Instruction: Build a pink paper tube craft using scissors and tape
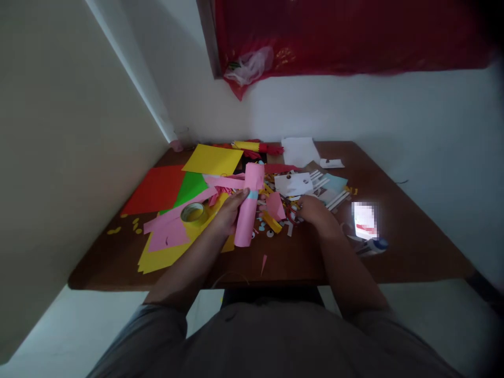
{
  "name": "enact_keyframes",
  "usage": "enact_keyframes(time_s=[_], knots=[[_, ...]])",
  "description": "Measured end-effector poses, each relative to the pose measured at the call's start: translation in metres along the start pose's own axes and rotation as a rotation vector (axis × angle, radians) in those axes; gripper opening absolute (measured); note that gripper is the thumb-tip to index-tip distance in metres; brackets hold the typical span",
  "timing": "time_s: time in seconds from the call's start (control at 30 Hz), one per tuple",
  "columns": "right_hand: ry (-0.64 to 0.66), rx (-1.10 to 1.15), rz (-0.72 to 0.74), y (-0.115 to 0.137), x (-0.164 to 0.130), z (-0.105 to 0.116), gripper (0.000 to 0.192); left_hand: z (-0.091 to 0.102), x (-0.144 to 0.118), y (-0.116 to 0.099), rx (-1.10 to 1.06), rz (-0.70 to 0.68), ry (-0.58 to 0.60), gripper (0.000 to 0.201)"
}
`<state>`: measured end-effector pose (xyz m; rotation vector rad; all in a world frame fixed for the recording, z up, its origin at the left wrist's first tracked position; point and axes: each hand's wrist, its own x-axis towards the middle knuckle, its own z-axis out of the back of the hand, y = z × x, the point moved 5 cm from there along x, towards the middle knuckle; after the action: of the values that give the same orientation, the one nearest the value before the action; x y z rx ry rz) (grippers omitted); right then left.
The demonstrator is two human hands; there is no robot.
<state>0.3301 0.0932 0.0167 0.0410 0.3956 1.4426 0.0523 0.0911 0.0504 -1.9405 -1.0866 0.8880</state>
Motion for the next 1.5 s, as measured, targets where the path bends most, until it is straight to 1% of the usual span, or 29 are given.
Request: enact_keyframes(time_s=[0.13,0.23,0.3,0.37,0.43,0.5,0.6,0.67,0.77,0.83,0.87,0.93,1.0,1.07,1.13,1.2,1.27,1.33,1.37,1.4,1.43,1.47,1.5], knots=[[-0.056,0.050,-0.027,0.007,-0.003,0.000,0.030,-0.003,-0.004,-0.012,0.065,-0.022,-0.040,0.057],[-0.119,0.127,-0.030,0.011,-0.008,0.004,0.034,-0.007,-0.013,-0.018,0.122,-0.047,-0.049,0.053],[-0.139,0.196,-0.032,0.010,-0.013,0.006,0.030,-0.011,-0.021,-0.022,0.192,-0.082,-0.043,0.053],[-0.132,0.288,-0.038,0.006,-0.018,0.006,0.019,-0.013,-0.030,-0.024,0.258,-0.116,-0.022,0.057],[-0.115,0.405,-0.042,0.000,-0.026,0.004,0.014,-0.013,-0.037,-0.024,0.294,-0.140,-0.005,0.060],[-0.104,0.536,-0.042,-0.004,-0.036,-0.001,0.017,-0.009,-0.043,-0.023,0.325,-0.147,-0.004,0.060],[-0.101,0.741,-0.016,-0.007,-0.054,-0.010,0.026,0.001,-0.050,-0.022,0.426,-0.180,-0.016,0.053],[-0.104,0.869,0.024,-0.006,-0.068,-0.014,0.034,0.009,-0.056,-0.026,0.607,-0.260,-0.056,0.049],[-0.082,1.030,0.104,-0.002,-0.089,-0.019,0.057,0.017,-0.064,-0.034,0.937,-0.399,-0.146,0.043],[-0.043,1.108,0.167,-0.001,-0.103,-0.020,0.066,0.022,-0.064,-0.036,1.118,-0.444,-0.201,0.042],[-0.022,1.137,0.197,-0.001,-0.110,-0.021,0.068,0.025,-0.063,-0.035,1.208,-0.444,-0.228,0.042],[0.013,1.180,0.245,-0.003,-0.123,-0.022,0.069,0.030,-0.055,-0.028,1.463,-0.406,-0.259,0.045],[0.057,1.206,0.300,-0.007,-0.135,-0.022,0.067,0.037,-0.045,-0.017,1.661,-0.328,-0.241,0.052],[0.099,1.216,0.350,-0.011,-0.145,-0.024,0.061,0.044,-0.033,-0.006,1.738,-0.274,-0.204,0.058],[0.118,1.216,0.375,-0.016,-0.152,-0.027,0.057,0.050,-0.023,0.002,1.757,-0.241,-0.184,0.065],[0.123,1.217,0.375,-0.022,-0.157,-0.032,0.056,0.053,-0.016,0.007,1.770,-0.211,-0.168,0.074],[0.137,1.220,0.369,-0.028,-0.161,-0.039,0.059,0.053,-0.015,0.008,1.775,-0.196,-0.154,0.084],[0.156,1.219,0.349,-0.035,-0.166,-0.047,0.064,0.052,-0.028,0.004,1.779,-0.210,-0.163,0.094],[0.170,1.212,0.335,-0.040,-0.169,-0.050,0.066,0.051,-0.040,0.001,1.767,-0.241,-0.177,0.096],[0.188,1.204,0.321,-0.046,-0.173,-0.053,0.067,0.051,-0.057,-0.001,1.753,-0.273,-0.199,0.092],[0.216,1.190,0.311,-0.052,-0.178,-0.054,0.068,0.051,-0.079,-0.004,1.681,-0.375,-0.224,0.077],[0.263,1.166,0.308,-0.059,-0.184,-0.056,0.068,0.053,-0.102,-0.003,1.577,-0.429,-0.232,0.054],[0.316,1.138,0.311,-0.066,-0.191,-0.057,0.070,0.057,-0.125,0.005,1.464,-0.387,-0.191,0.038]])
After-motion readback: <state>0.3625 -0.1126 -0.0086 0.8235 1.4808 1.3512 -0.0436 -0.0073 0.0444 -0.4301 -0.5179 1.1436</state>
